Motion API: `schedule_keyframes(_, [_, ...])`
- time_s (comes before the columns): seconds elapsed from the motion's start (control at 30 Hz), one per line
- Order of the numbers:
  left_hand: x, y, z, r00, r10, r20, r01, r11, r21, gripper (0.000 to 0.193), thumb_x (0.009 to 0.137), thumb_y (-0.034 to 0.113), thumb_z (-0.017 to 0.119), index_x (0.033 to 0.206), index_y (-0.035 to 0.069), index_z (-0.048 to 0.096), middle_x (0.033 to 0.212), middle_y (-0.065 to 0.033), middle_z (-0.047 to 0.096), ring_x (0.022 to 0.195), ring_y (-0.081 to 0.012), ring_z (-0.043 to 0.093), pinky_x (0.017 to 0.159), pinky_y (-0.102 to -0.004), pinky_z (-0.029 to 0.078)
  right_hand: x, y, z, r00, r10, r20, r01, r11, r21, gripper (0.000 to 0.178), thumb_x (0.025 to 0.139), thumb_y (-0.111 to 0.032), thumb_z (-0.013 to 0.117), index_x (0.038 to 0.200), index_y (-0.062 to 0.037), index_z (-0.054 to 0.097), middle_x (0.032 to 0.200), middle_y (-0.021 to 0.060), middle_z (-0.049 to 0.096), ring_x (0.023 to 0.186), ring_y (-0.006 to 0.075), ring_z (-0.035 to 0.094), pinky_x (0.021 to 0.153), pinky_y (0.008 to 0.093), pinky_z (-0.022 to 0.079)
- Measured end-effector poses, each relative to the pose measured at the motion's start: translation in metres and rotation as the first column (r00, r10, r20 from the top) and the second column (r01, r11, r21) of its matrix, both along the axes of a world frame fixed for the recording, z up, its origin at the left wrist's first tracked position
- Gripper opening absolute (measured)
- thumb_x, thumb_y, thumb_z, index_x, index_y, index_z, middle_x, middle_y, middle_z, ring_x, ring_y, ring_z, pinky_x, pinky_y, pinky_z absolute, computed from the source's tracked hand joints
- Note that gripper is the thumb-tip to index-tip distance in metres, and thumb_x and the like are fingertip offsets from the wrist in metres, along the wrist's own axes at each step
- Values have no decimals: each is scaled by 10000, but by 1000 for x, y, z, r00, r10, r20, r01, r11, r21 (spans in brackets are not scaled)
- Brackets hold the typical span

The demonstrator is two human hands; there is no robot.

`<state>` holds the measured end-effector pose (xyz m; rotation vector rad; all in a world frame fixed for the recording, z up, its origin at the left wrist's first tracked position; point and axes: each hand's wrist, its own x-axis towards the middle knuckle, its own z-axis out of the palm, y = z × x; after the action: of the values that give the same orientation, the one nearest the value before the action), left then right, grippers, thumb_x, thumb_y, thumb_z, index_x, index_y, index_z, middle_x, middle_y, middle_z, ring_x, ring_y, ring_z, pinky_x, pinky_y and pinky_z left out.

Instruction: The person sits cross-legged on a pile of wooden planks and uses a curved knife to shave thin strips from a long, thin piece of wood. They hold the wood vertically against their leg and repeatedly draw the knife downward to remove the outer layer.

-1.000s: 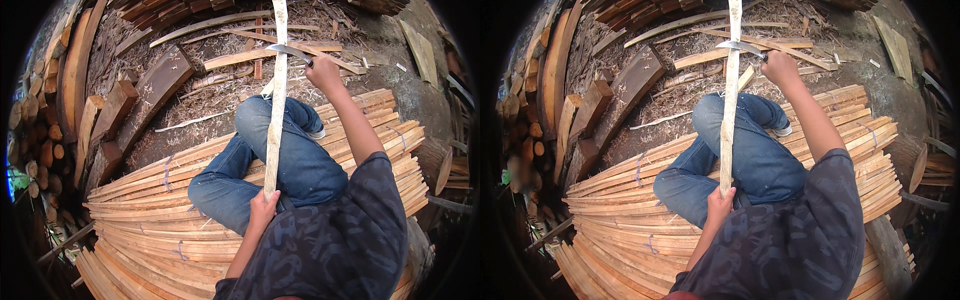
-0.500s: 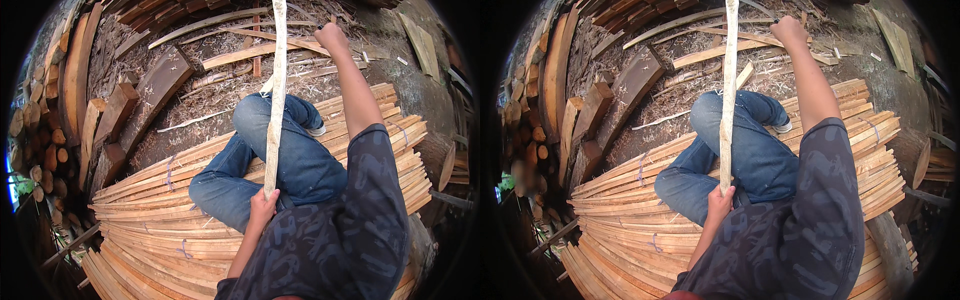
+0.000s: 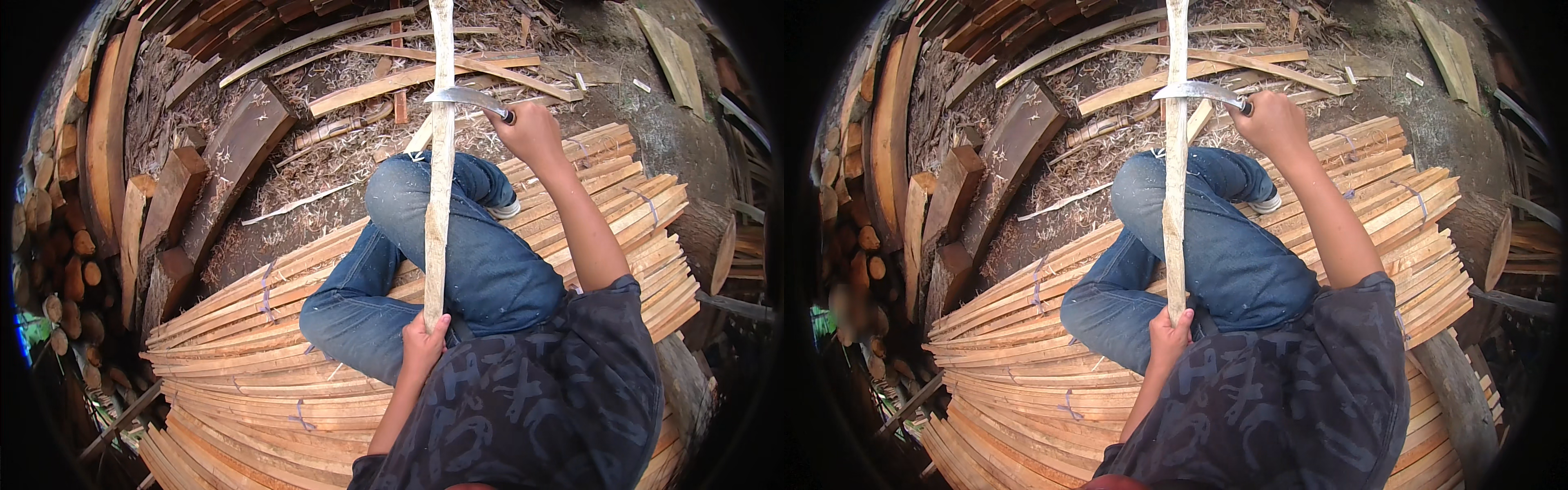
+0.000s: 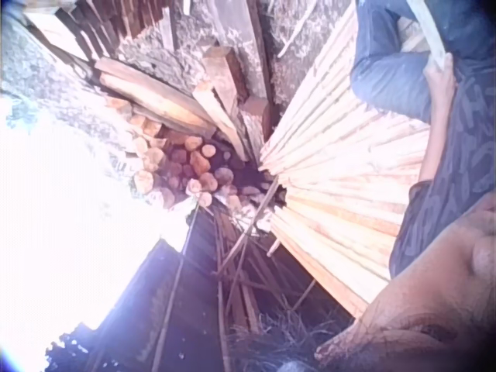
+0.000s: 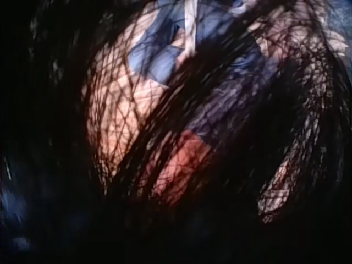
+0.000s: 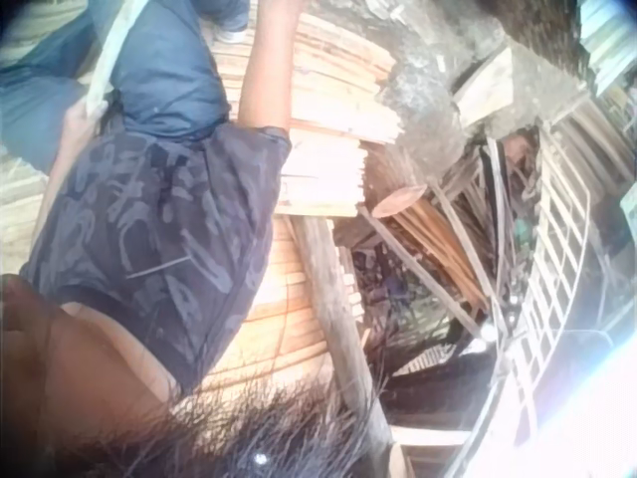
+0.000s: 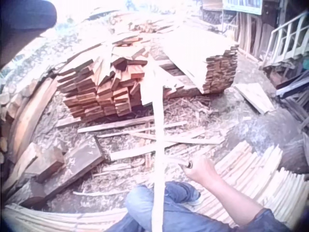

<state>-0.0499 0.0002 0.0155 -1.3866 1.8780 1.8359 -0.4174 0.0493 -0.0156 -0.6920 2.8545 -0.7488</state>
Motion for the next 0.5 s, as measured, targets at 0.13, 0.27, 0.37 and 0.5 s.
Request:
schedule_keyframes(0.13, [-8, 0, 7, 1000, -6, 6, 7, 999, -53, 260, 883, 223, 652, 915, -34, 619, 539, -24, 552, 426, -93, 538, 418, -259, 432, -39, -15, 6, 995, 56, -87, -41, 985, 168, 292, 758, -298, 669, 745, -7, 686, 751, 209, 666, 730, 366, 664, 660, 441, 530])
schedule_keyframes(0.27, [-9, -2, 7, 1000, 6, 13, -5, 999, -49, 259, 884, 228, 651, 918, -27, 621, 544, -26, 556, 431, -97, 547, 425, -263, 439, -80, -32, -7, 983, -2, -185, 44, 974, 223, 225, 692, -205, 651, 792, -6, 681, 805, 213, 675, 792, 359, 671, 682, 442, 540])
schedule_keyframes(0.37, [-10, -3, 9, 999, 26, 24, -25, 999, -41, 264, 887, 234, 649, 916, -27, 618, 545, -33, 556, 434, -107, 557, 426, -268, 442, -87, -46, -10, 994, 12, -112, 16, 971, 238, 218, 687, -188, 628, 773, 7, 673, 841, 223, 675, 815, 373, 667, 712, 450, 538])
schedule_keyframes(0.5, [-11, -5, 10, 1000, 5, 29, -3, 998, -60, 273, 888, 240, 648, 911, -29, 611, 543, -44, 553, 438, -121, 568, 426, -273, 444, -90, -50, -19, 999, 3, -35, 6, 971, 240, 219, 696, -192, 620, 756, 14, 665, 846, 227, 672, 816, 379, 663, 726, 450, 536])
